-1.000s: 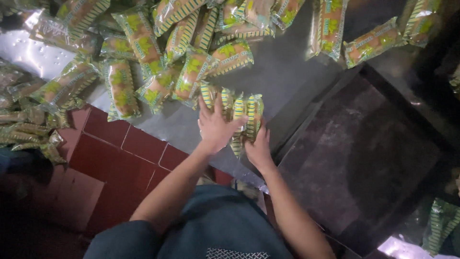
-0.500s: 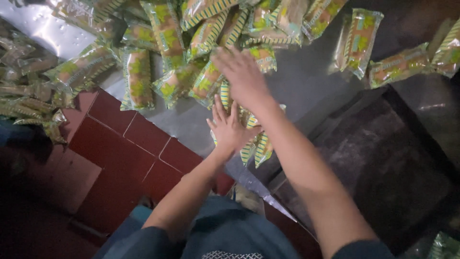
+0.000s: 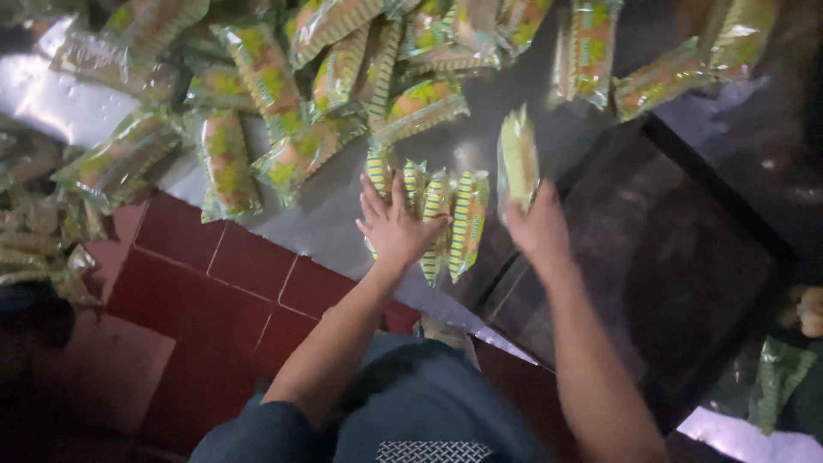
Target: The person arranges multiple small, individually wrapped packages on a metal table. They pick up groups of packages, align them, and place them onto a dark tray, repeating this process to fill the tray.
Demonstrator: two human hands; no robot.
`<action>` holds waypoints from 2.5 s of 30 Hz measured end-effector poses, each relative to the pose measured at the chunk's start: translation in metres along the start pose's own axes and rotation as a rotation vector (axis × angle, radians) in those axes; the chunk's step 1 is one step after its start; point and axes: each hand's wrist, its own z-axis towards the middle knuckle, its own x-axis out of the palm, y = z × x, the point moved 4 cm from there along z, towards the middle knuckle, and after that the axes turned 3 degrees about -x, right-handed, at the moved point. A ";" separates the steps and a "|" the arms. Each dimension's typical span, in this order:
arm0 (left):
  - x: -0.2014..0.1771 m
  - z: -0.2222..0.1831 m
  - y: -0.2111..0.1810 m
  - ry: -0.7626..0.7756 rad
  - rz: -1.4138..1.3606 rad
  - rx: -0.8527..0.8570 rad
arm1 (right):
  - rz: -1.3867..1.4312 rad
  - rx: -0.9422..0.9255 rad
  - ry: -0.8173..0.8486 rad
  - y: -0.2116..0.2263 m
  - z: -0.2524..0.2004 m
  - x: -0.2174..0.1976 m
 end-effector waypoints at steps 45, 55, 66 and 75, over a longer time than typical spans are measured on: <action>0.266 0.071 -0.325 0.119 -0.203 0.719 | 0.707 -0.080 -0.443 -0.349 0.079 -0.142; 0.279 0.075 -0.292 -0.022 0.141 0.844 | 0.464 -0.089 -0.450 -0.377 0.075 -0.141; 0.271 0.026 -0.282 -0.138 0.214 0.798 | 0.398 -0.112 -0.447 -0.367 0.060 -0.130; 0.284 0.016 -0.274 -0.241 0.048 0.854 | 0.185 -0.206 -0.634 -0.280 0.000 -0.102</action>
